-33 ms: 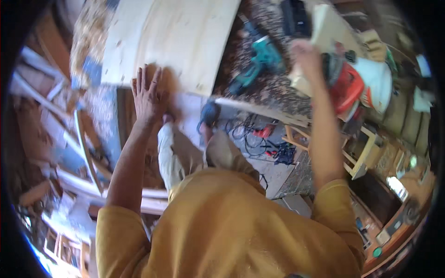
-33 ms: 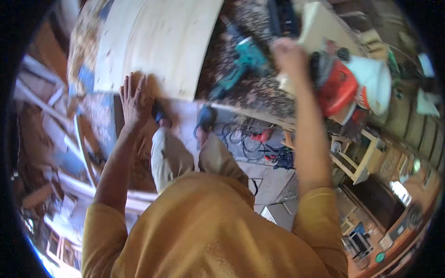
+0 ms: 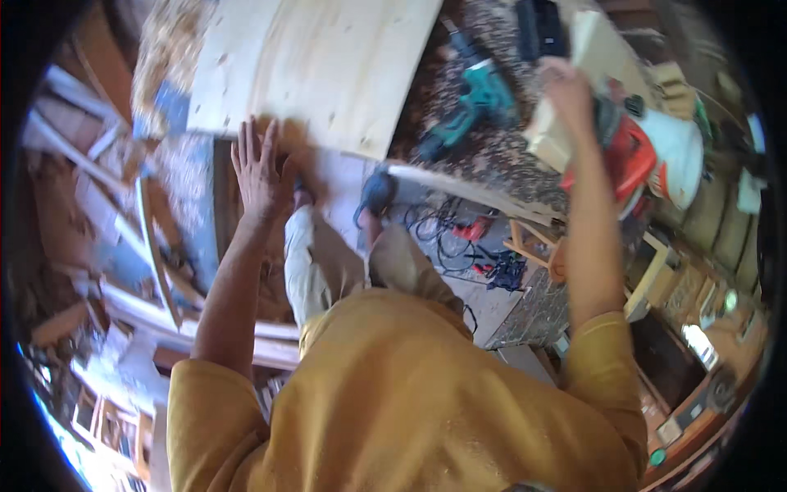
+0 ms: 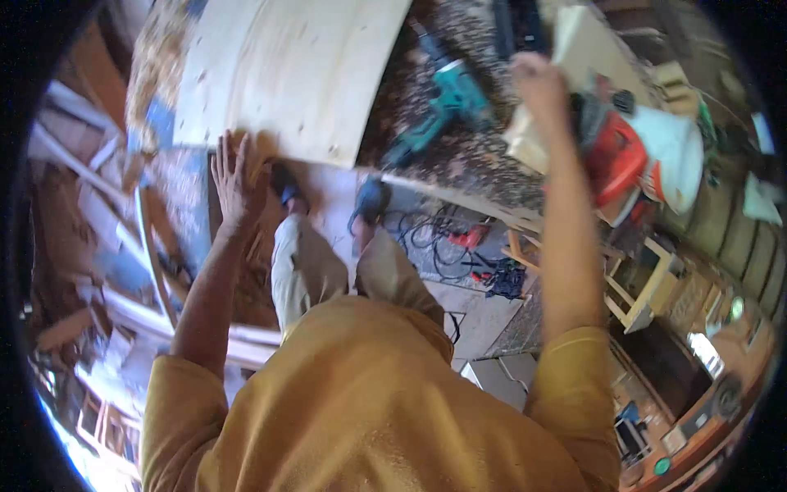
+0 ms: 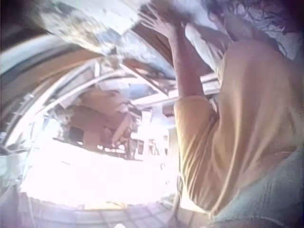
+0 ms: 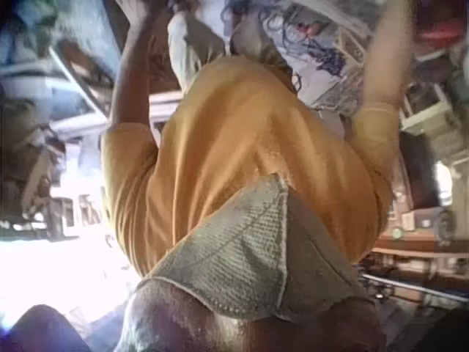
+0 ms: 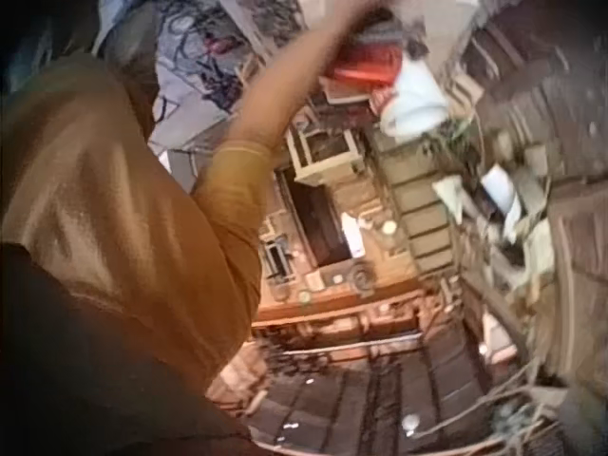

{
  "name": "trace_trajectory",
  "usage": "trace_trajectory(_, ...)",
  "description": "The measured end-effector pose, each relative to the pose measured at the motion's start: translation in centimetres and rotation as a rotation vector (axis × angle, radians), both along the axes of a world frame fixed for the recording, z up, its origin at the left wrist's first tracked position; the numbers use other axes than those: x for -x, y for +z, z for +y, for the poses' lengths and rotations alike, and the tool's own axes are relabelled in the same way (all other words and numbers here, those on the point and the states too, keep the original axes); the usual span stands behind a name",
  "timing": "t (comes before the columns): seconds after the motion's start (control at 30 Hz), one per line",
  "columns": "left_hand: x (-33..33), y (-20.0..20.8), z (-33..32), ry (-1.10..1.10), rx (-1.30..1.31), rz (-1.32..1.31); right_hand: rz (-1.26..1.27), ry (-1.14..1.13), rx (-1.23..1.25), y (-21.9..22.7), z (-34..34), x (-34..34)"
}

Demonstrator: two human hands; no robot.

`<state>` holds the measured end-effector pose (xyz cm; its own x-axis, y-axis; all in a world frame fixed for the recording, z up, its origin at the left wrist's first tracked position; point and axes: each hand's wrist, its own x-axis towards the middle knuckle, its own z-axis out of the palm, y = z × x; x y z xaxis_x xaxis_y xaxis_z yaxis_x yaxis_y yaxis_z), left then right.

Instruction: Applying glue and using a power drill to assemble wooden boards.

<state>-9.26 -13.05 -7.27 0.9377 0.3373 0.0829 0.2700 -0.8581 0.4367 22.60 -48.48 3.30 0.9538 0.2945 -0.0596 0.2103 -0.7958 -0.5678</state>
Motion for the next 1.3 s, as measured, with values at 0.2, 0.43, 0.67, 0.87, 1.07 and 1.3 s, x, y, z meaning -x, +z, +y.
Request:
trace_trajectory(0.2,21.0,-3.9,-1.5,0.458,0.281,0.305,-0.167,0.417,0.489,-4.9,0.7,-12.9)
trace_trajectory(0.43,39.6,-6.4,-8.6,0.8,0.682,0.768,0.01,0.485,0.697,-5.8,2.1,-14.6)
trace_trajectory(0.67,34.6,-5.6,-11.0,0.943,0.954,0.435,-0.098,0.416,0.881,-5.4,2.4,-14.2)
trace_trajectory(0.87,29.7,-3.2,-9.4,0.941,1.026,0.439,-0.141,0.365,0.931,-6.0,1.7,-14.1)
trace_trajectory(1.07,31.6,-5.4,-8.6,0.875,1.038,0.403,-0.197,0.366,0.721,-5.2,0.3,-13.2)
trace_trajectory(1.3,35.9,-6.7,-7.8,0.851,1.071,0.405,-0.01,0.271,0.737,-3.6,2.9,-13.3)
